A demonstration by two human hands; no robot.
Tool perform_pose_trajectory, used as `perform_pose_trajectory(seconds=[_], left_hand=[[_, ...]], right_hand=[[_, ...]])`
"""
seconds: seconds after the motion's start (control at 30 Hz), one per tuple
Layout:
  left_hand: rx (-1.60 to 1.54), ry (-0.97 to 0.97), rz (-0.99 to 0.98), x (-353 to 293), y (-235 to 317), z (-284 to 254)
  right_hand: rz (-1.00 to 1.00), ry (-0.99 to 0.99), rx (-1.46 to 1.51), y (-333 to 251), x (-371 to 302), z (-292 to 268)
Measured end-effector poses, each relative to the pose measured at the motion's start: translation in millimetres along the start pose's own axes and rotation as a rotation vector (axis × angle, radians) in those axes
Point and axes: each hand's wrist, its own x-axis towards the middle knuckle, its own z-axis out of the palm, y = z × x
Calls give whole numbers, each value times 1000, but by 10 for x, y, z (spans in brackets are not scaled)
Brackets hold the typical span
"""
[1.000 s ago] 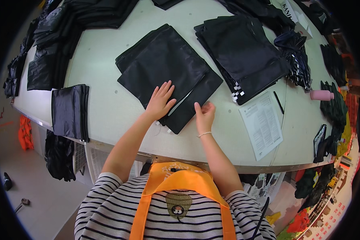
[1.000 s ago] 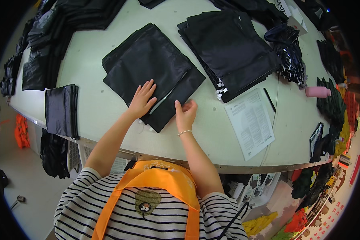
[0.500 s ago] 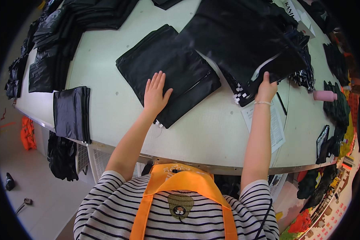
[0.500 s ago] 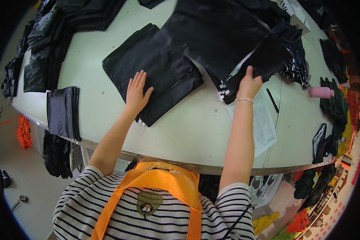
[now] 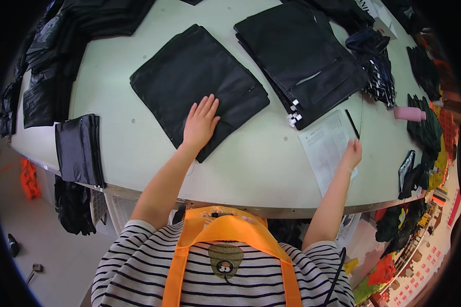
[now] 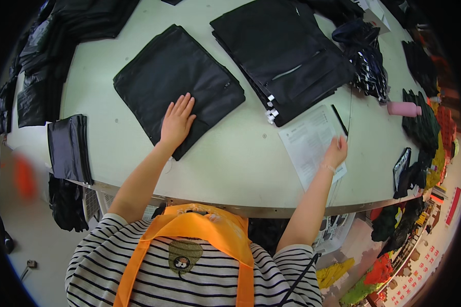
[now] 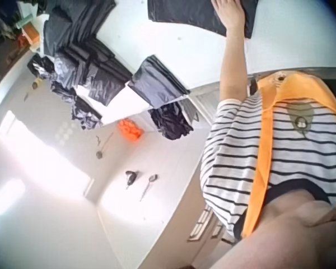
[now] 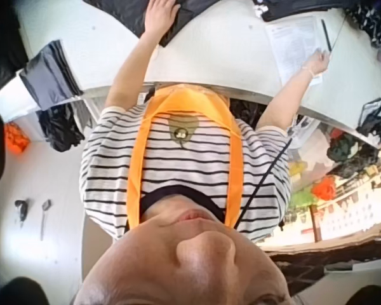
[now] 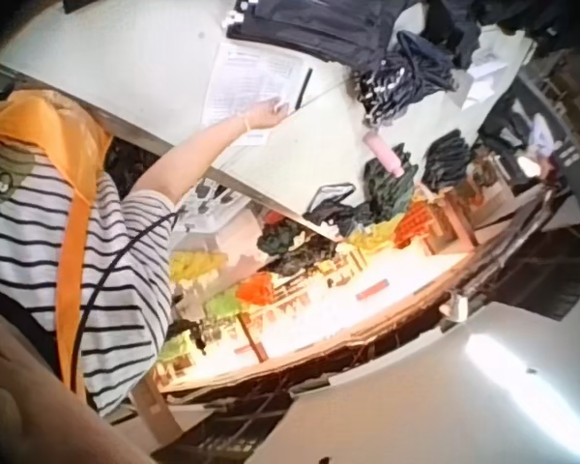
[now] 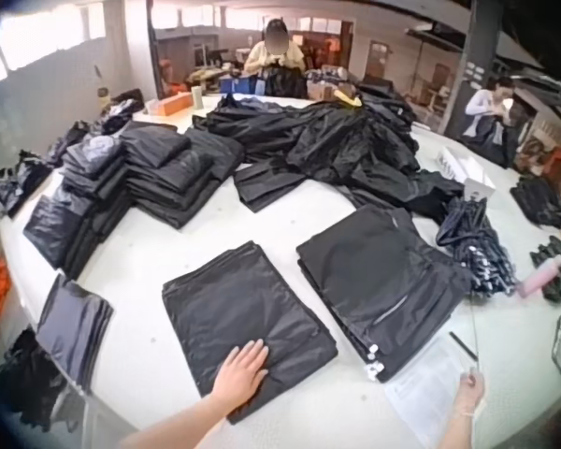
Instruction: The person folds black pants on a table, inserts a white paper insert into each folded pair, and stacks them. The person repeats this process for multiple pairs of pants.
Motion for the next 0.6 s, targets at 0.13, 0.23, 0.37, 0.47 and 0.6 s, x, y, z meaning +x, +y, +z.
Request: perform_pose_trajectory(seconds=[0.13, 0.23, 0.37, 0.47, 0.6], left_hand=[[52, 63, -29, -53, -117, 53], [2, 118, 3, 24, -109, 86], [-68, 169, -15, 45, -175, -21], [-8, 254, -11, 9, -225, -194], [-44, 77, 86, -91, -249, -327]], right_hand=[[312, -179, -822, 704, -484, -916], [268, -128, -376, 1309, -682, -1249], [449, -205, -390, 1273, -576, -1361], [4, -430, -1000, 805, -491, -1393], [-99, -410, -1004, 611, -543, -1496]])
